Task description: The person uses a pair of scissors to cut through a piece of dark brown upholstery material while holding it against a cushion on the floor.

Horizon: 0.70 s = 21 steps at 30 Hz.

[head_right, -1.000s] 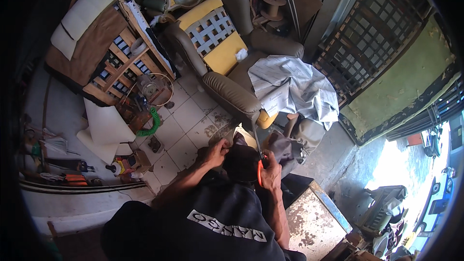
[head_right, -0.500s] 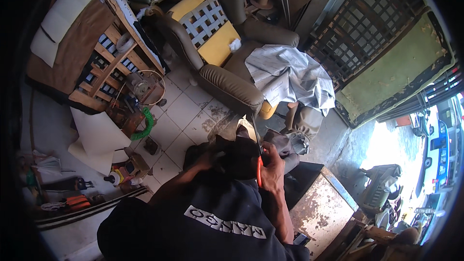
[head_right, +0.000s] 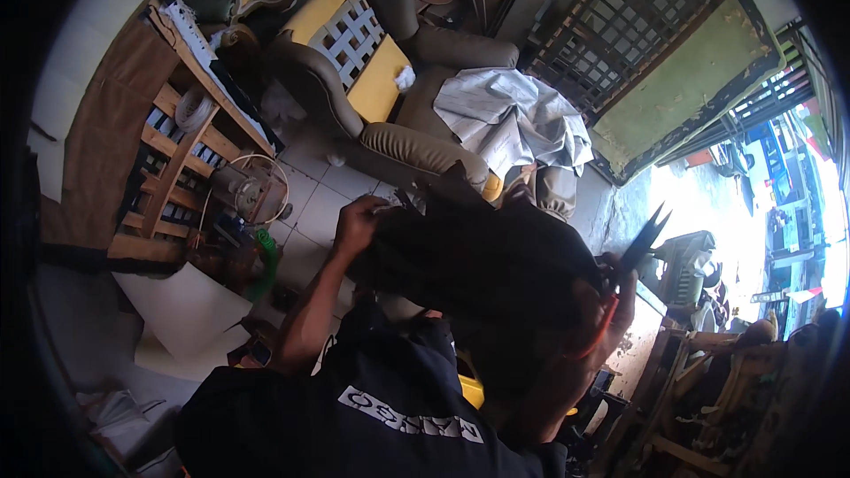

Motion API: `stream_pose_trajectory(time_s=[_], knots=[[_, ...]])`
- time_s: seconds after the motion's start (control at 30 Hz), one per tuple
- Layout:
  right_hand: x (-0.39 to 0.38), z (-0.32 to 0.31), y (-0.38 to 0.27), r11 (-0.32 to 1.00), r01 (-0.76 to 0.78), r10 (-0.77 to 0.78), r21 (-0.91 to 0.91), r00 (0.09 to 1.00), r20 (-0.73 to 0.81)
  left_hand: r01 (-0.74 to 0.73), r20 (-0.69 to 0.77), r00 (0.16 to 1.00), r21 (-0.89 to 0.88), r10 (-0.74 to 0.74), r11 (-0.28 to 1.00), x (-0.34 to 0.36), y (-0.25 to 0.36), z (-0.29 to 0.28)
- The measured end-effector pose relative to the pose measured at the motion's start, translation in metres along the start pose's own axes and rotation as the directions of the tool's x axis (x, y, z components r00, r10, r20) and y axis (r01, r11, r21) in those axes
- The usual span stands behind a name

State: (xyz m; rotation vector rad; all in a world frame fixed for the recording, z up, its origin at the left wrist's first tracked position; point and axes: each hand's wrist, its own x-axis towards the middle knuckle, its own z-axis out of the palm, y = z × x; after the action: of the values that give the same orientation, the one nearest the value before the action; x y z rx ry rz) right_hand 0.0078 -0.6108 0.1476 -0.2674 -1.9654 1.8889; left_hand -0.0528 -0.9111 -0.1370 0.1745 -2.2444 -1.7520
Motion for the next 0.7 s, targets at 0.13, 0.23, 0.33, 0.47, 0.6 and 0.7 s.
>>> stream_pose_trajectory(time_s=[0.13, 0.23, 0.33, 0.47, 0.6, 0.7], knots=[[-0.014, -0.072, 0.028, 0.999, -0.028, 0.024, -0.031, 0.991, -0.129, -0.346, 0.134, 0.933, 0.094, 0.333, 0.933, 0.065, 0.087, -0.016], [-0.025, -0.111, 0.068, 0.985, -0.164, 0.135, -0.06, 0.933, -0.335, -0.5, 0.341, 0.837, 0.157, 0.429, 0.851, 0.1, 0.083, 0.041], [-0.024, -0.121, 0.158, 0.93, -0.366, 0.339, -0.03, 0.887, -0.313, -0.56, 0.469, 0.791, 0.296, 0.393, 0.773, 0.119, 0.032, 0.109], [-0.1, -0.17, 0.394, 0.726, -0.576, 0.46, -0.376, 0.813, -0.358, -0.419, 0.59, 0.802, 0.44, 0.097, 0.794, 0.043, -0.092, 0.16], [-0.197, -0.184, 0.463, 0.35, -0.728, 0.678, -0.59, 0.631, -0.376, -0.03, 0.497, 0.807, 0.576, -0.32, 0.817, -0.079, -0.153, 0.127], [-0.267, -0.273, 0.493, 0.114, -0.854, 0.874, -0.507, 0.329, -0.357, 0.302, 0.337, 0.628, 0.725, -0.701, 0.619, -0.176, -0.157, 0.109]])
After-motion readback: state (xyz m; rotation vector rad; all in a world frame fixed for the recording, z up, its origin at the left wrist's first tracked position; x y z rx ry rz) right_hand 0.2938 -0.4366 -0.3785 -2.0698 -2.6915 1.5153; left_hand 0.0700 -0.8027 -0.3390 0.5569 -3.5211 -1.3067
